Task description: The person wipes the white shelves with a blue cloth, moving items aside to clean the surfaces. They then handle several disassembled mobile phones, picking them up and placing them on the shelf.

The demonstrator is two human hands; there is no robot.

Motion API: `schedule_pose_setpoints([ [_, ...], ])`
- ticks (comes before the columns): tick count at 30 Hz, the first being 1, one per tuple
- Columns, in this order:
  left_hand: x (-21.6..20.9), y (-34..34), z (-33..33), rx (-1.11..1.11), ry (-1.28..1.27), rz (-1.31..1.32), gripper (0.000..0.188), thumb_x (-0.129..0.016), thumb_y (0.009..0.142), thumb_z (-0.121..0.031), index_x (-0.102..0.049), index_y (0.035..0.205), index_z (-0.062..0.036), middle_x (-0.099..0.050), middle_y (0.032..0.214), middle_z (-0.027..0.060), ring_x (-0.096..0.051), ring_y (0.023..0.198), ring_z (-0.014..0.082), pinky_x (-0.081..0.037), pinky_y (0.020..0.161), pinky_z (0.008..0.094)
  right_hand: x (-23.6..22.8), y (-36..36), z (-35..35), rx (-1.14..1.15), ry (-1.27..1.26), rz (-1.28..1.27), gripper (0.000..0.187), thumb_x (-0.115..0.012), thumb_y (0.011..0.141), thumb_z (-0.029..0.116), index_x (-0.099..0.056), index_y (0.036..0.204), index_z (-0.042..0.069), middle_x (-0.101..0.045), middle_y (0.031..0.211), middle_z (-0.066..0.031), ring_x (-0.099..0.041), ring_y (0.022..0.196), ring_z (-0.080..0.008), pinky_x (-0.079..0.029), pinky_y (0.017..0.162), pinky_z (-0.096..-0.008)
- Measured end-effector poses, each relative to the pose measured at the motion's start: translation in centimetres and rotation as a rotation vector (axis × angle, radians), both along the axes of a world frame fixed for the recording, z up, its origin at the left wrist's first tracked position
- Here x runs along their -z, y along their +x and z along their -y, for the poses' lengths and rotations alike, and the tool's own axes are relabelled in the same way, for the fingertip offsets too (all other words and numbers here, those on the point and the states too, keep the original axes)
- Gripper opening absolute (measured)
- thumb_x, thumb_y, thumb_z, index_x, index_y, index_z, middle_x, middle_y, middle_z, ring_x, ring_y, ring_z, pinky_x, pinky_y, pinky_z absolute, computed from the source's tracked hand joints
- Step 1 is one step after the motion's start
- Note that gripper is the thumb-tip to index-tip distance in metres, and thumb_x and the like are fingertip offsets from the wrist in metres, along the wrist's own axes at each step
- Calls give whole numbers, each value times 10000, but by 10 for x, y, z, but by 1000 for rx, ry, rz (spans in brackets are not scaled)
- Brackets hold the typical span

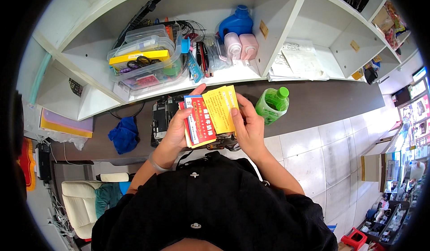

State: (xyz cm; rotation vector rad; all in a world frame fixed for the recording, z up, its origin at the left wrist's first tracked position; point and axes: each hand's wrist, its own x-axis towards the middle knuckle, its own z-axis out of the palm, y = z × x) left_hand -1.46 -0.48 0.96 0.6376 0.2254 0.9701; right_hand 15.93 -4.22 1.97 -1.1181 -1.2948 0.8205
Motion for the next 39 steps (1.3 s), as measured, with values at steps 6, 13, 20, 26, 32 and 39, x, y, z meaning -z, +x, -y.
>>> schedule_pose_setpoints([
  [6, 2, -4, -4, 52, -57, 87, 654, -485, 872, -230, -193, 1447, -124, -482, 1284, 159, -557, 1107, 226, -470, 932, 380, 1, 6, 2, -50, 31, 69, 392, -513, 891, 24, -450, 1277, -6, -573, 679, -2, -480, 583, -16, -386, 539, -179],
  [13, 22, -2, -11, -238, -355, -136, 398, -498, 887, -233, -398, 1260, -135, -543, 1080, 99, -560, 976, 244, -468, 887, 492, 0, 25, -5, -66, 54, 105, 423, -476, 910, -3, -393, 1324, -20, -631, 915, -55, -560, 764, -41, -418, 684, -170],
  [20, 29, 0, -16, -226, -530, -195, 322, -592, 849, -370, -517, 1050, -129, -588, 937, 33, -568, 942, 208, -421, 874, 448, -1, 12, -3, -200, 291, 432, 425, -551, 802, -13, -536, 1225, 30, -640, 1003, -143, -637, 728, -198, -499, 644, -266],
  [26, 37, 10, -9, -306, -490, -257, 391, -587, 862, -396, -430, 1111, -138, -521, 1050, 36, -500, 1048, 191, -398, 909, 439, 13, -9, -2, 34, 294, 763, 380, -614, 749, -14, -616, 1119, 73, -558, 798, -101, -558, 648, -236, -478, 591, -321],
  [32, 33, 18, -2, -359, -401, -333, 237, -624, 873, -286, -462, 1015, -188, -535, 995, 7, -527, 971, 147, -425, 818, 403, 21, -20, -9, 34, 326, 722, 379, -652, 718, 22, -623, 1090, 86, -512, 985, -111, -539, 723, -242, -476, 633, -325],
  [39, 48, 9, -2, -304, -438, -197, 230, -629, 863, -152, -459, 1017, -147, -532, 980, 22, -553, 939, 186, -482, 757, 388, 31, -21, -8, -126, 239, 456, 438, -720, 722, 97, -550, 1123, 46, -563, 808, -117, -582, 631, -236, -486, 553, -312],
])
